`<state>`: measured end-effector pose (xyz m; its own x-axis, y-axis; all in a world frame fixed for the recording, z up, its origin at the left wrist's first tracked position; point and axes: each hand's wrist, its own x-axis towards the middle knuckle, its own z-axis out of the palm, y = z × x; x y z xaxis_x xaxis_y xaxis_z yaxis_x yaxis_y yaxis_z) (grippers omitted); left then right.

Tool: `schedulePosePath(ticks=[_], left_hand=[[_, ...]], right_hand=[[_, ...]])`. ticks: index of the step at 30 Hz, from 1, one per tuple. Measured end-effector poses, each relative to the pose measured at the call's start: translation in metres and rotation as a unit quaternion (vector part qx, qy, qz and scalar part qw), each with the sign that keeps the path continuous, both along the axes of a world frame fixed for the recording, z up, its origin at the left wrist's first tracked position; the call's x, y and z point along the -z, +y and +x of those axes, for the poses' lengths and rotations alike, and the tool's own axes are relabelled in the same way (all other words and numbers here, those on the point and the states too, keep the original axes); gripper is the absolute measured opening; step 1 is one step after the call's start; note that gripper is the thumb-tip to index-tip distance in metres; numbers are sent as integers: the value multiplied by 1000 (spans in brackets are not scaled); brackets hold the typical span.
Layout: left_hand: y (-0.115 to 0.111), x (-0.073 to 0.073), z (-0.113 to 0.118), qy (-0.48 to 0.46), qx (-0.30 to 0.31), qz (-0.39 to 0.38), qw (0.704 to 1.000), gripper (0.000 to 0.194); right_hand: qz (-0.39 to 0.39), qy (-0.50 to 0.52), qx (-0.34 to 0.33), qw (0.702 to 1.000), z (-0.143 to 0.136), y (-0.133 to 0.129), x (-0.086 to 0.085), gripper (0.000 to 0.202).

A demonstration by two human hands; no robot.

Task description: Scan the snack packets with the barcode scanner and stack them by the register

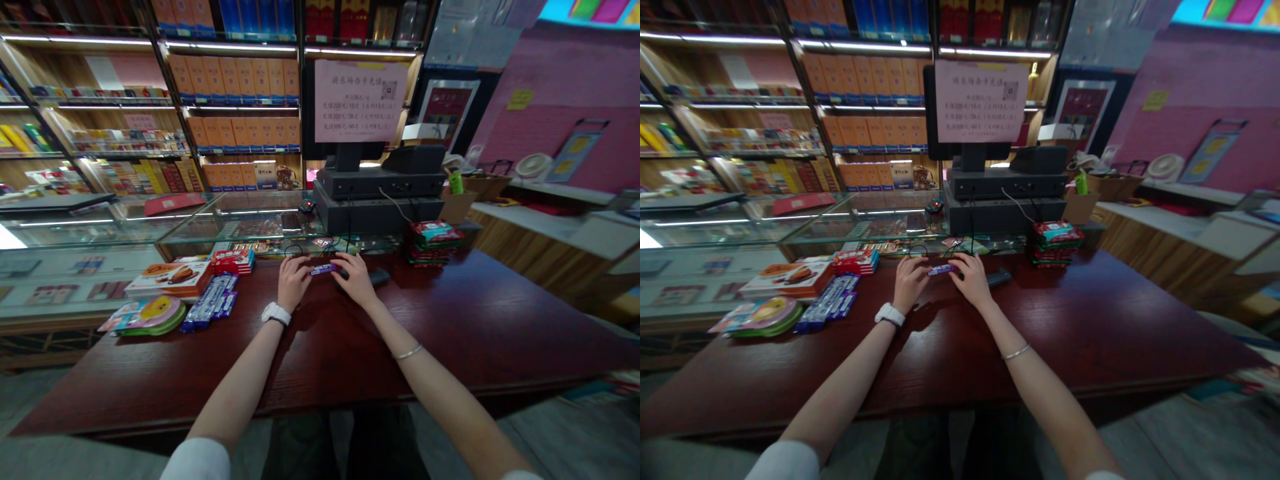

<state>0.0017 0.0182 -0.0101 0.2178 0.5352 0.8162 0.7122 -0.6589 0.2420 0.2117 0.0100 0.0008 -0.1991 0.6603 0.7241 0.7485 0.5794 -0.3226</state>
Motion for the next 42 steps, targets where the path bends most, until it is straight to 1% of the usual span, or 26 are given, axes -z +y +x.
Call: schedulePosePath(ticks=[2,4,7,10,12,14,16,18,21,23,26,29,38,42], left_hand=[[3,1,-4,-11,-12,0,1000,12],[6,3,-7,-24,-27,4,999,11],[10,6,-9,-38,-41,16,998,11],[14,9,-9,-27,-43,17,999,11],[15,10,-7,-12,-41,13,999,10],[16,11,-6,0,-37,6,999,10],[15,11,-5,7,-34,1,999,10],[13,11,-5,13,-34,-3,999,11],[11,10,-5,17,-32,-10,999,11],[10,10,-6,18,-29,-16,999,12],[9,10,-5,18,-25,-22,999,12],[9,10,-4,20,-24,-23,999,13],[12,12,-3,9,-26,-27,999,14],[13,13,-5,11,-29,-23,999,12]], right_hand=[[-18,15,-24,999,4,4,-3,32],[-36,30,-42,998,14,9,-6,36],[-60,42,-38,997,40,16,-5,39],[-101,49,-28,993,73,20,3,44],[-158,77,-34,984,93,19,9,51],[-232,112,-57,965,108,16,11,52],[-282,105,-83,950,118,14,10,56],[-307,68,-102,944,124,13,8,64],[-315,-8,-106,943,125,14,10,74],[-315,-60,-86,943,121,15,15,77],[-302,-135,-45,943,111,15,25,79],[-275,-183,-17,944,102,14,32,75],[-235,-189,-4,953,101,14,38,67],[-226,-184,-31,956,101,17,37,62]])
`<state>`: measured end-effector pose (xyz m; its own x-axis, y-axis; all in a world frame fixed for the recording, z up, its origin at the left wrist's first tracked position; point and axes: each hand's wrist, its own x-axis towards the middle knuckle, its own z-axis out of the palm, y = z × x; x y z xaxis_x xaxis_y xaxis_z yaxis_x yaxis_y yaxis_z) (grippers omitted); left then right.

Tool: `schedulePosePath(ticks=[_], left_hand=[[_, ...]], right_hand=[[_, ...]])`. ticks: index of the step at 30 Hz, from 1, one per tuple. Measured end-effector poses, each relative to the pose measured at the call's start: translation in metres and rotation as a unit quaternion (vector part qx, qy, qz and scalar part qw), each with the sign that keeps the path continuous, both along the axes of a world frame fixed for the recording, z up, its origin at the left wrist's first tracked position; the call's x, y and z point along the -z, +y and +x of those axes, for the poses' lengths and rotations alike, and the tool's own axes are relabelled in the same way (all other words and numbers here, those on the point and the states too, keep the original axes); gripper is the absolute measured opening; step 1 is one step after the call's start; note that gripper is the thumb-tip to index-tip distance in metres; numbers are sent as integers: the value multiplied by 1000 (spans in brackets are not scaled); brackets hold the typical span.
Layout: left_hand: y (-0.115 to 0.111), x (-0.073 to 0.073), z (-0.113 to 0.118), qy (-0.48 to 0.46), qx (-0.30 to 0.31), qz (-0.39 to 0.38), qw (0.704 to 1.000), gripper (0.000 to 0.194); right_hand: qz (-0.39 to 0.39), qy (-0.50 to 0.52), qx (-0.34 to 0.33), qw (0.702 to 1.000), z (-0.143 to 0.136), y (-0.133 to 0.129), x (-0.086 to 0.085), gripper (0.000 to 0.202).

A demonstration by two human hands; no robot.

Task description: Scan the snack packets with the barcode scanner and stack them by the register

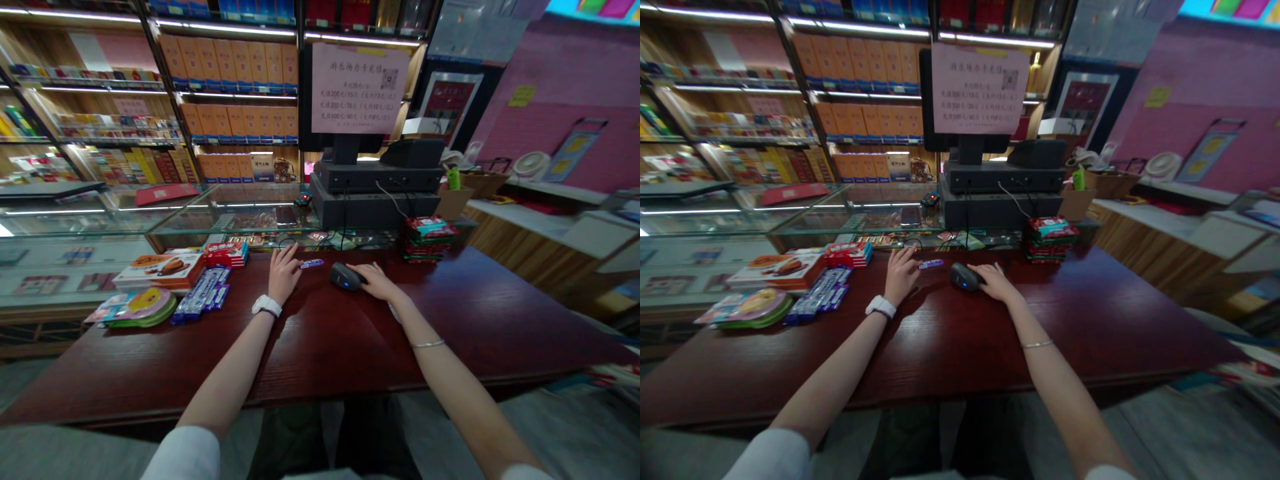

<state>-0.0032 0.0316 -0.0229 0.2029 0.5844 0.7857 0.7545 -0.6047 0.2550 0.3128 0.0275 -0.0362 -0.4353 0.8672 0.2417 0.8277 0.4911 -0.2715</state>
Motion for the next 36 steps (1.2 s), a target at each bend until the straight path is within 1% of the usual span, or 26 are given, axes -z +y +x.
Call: schedulePosePath(ticks=[3,6,9,13,17,19,23,26,30,36], left_hand=[[0,0,-2,-4,2,1,1000,11],[0,0,-4,-11,-2,0,1000,11],[0,0,-4,-14,-6,2,1000,12],[-1,-1,-3,-16,-10,1,1000,14],[-2,-2,-3,-20,-17,-5,1000,16],[-3,-3,-3,-17,-22,-6,1000,16],[-5,-4,-3,-11,-38,-3,999,14],[-6,-6,-3,-12,-51,-2,999,14],[-6,-5,-3,-7,-58,1,998,13],[-3,-1,-3,-2,-52,7,999,12]], right_hand=[[13,10,-22,1000,0,3,-3,59],[42,28,-26,998,-2,4,-6,62],[72,77,-23,994,-5,0,-11,61],[104,171,-10,980,-14,-12,-25,51],[96,230,6,968,-22,-25,-39,45],[71,231,2,970,-27,-31,-43,42],[12,201,-28,979,-37,-38,-47,37],[-13,185,-49,981,-44,-42,-50,35],[-18,176,-55,983,-47,-44,-51,33],[-14,159,-46,986,-43,-40,-46,34]])
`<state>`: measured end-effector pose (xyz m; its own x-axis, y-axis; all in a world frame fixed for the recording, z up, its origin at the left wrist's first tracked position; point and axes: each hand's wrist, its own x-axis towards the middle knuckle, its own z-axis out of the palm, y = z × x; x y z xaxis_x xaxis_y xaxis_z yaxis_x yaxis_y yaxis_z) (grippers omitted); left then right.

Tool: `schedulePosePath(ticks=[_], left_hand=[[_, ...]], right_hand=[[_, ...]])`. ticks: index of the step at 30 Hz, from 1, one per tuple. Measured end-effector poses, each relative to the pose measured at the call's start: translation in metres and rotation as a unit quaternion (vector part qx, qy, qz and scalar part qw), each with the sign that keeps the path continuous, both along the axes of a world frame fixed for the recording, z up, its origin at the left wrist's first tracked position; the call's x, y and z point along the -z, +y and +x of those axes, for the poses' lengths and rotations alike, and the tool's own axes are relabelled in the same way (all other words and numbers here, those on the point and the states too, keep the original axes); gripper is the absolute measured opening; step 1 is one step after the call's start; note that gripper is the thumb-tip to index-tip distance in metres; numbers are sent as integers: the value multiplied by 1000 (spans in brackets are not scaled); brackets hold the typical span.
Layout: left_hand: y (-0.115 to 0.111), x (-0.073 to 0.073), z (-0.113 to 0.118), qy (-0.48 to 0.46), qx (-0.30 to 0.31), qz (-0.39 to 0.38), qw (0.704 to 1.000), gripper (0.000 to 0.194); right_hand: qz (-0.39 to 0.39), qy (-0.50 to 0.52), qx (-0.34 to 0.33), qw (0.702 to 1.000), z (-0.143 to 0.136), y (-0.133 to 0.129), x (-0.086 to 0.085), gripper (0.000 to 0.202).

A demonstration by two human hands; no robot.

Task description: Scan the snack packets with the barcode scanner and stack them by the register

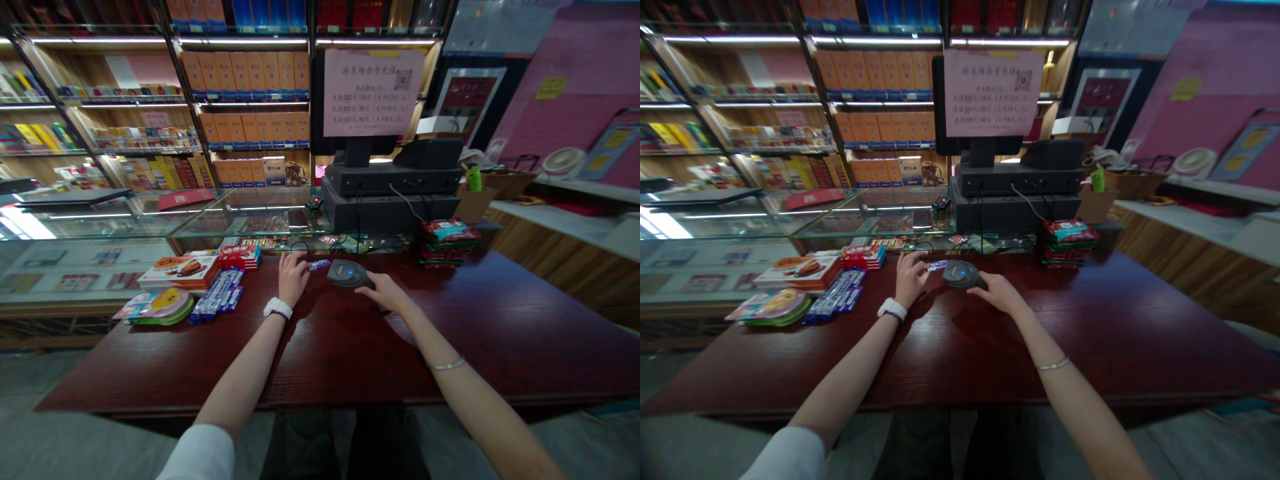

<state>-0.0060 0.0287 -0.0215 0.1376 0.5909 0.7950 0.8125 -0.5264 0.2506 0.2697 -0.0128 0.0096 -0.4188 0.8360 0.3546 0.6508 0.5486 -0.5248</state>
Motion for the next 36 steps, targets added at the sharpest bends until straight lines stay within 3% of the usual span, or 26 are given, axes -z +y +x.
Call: schedulePosePath(ticks=[17,23,31,36], left_hand=[[-1,0,-1,-3,-1,-5,1000,13],[-2,-2,0,-5,-1,-3,1000,12],[-3,-3,0,-5,2,-11,1000,13],[-2,-1,-1,0,7,-10,1000,11]], right_hand=[[14,-26,3,1000,-2,-2,0,31],[69,-39,15,997,0,-1,5,43],[137,-54,-31,989,9,14,13,44],[111,-69,-31,991,13,18,18,50]])
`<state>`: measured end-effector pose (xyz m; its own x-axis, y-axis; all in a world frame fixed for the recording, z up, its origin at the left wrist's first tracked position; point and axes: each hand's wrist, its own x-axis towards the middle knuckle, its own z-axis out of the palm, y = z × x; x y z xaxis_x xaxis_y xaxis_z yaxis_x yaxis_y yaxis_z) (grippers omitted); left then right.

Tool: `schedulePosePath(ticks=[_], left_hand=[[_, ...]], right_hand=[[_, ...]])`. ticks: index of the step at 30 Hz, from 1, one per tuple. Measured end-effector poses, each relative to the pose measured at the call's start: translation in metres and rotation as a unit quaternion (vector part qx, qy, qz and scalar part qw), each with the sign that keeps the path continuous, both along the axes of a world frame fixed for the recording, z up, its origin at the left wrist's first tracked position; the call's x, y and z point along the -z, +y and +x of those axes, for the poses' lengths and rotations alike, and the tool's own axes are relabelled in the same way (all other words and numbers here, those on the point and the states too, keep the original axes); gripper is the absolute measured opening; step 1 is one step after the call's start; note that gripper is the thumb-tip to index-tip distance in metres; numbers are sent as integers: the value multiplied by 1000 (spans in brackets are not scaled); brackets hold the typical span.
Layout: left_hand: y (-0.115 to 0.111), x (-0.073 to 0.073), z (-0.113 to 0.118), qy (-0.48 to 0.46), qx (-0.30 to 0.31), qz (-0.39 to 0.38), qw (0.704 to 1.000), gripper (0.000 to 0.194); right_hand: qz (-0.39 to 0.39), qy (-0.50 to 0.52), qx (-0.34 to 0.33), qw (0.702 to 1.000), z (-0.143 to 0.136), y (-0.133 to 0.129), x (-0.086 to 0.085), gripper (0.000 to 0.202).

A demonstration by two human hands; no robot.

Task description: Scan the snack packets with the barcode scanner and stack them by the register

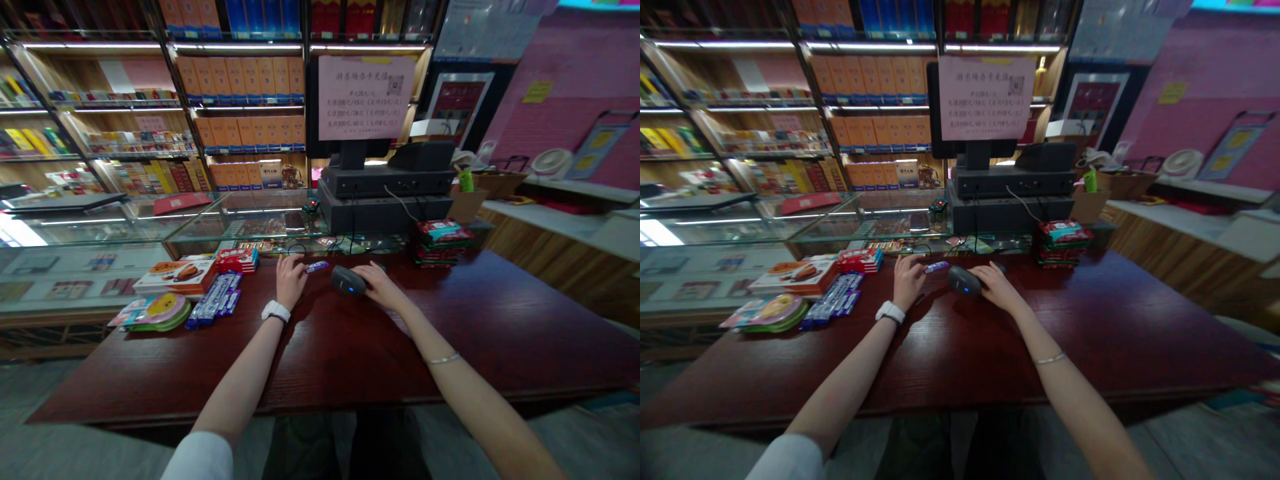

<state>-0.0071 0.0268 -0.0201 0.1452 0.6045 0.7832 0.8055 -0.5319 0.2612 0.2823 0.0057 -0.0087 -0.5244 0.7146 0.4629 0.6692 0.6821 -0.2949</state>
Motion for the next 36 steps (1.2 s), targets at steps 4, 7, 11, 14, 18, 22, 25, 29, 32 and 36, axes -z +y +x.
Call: schedulePosePath(ticks=[4,7,11,14,18,22,25,29,32,36], left_hand=[[0,0,1,-4,1,2,1000,11],[-1,0,1,-5,2,0,1000,11],[-1,-1,2,-2,4,-1,1000,11],[0,0,3,3,5,8,1000,10],[0,1,3,7,7,21,1000,9],[0,1,3,3,10,16,1000,9],[-1,-1,4,-1,13,8,1000,9],[-4,-5,4,-13,14,0,1000,12],[-8,-10,7,-17,19,11,1000,11],[-16,-15,17,-8,46,37,998,10]], right_hand=[[-33,-22,17,999,0,3,9,59],[-56,-37,6,998,-4,4,13,65],[-76,-46,-16,996,-12,5,16,70],[-82,-43,-22,995,-18,7,19,71],[-100,-31,-25,994,-19,9,23,71],[-113,-21,-23,993,-18,9,28,72],[-110,-15,-21,994,-18,8,30,75],[-101,19,-7,995,-18,8,29,73],[-70,88,8,994,-20,8,22,61],[-43,181,44,982,-30,5,8,49]])
